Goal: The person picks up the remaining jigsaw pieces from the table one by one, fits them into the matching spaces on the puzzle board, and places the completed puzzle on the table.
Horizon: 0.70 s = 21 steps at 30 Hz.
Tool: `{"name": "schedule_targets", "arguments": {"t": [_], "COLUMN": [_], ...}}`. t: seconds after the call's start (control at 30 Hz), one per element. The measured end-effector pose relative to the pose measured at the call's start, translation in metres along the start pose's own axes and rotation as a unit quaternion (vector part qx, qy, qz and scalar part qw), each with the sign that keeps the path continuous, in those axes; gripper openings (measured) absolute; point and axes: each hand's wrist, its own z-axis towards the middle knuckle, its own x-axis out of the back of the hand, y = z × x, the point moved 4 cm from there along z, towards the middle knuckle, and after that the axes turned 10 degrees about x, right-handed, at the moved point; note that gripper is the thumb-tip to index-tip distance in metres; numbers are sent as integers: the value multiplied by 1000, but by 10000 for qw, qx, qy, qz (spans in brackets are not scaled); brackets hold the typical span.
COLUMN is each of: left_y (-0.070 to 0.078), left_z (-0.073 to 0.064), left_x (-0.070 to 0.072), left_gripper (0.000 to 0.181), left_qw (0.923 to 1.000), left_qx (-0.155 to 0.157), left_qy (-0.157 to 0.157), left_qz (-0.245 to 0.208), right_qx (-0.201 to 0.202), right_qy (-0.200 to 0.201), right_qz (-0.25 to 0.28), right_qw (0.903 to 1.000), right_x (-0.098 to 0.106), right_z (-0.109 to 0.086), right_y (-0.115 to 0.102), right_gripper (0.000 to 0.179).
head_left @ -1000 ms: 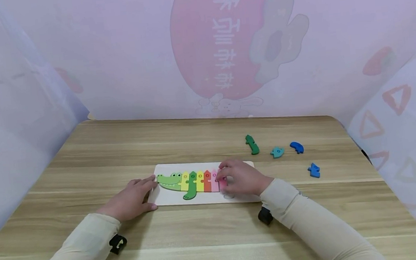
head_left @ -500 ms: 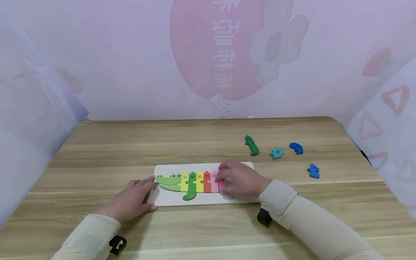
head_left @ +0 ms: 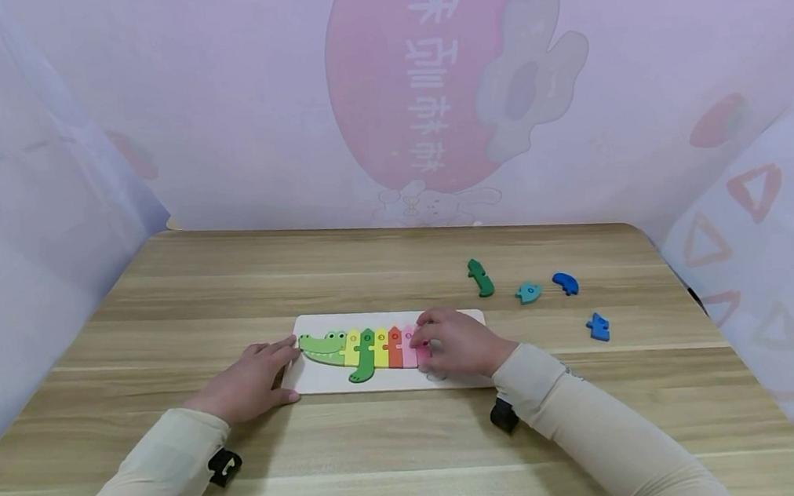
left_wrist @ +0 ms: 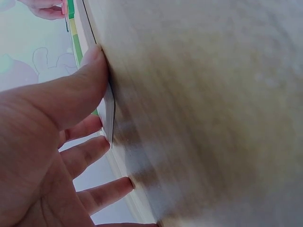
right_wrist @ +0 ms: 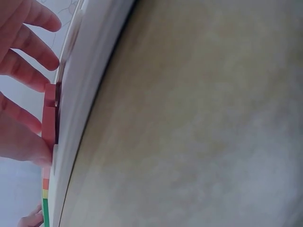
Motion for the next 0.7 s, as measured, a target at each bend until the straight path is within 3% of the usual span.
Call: {"name": "schedule_targets", "arguments": {"t": [0.7], "left_y": [0], "left_z": [-1], "left_x": [2], "left_gripper": [56], "left_qw": [10000], "left_qx": [-34], "left_qy": [7], "left_qz": [-10], "right_qx": [35], "right_qy": [-102], "right_qz": [-17], "right_qw": [9999], "right_x": [0], "right_z": [0], "right_y": [0], "right_gripper": [32]}}
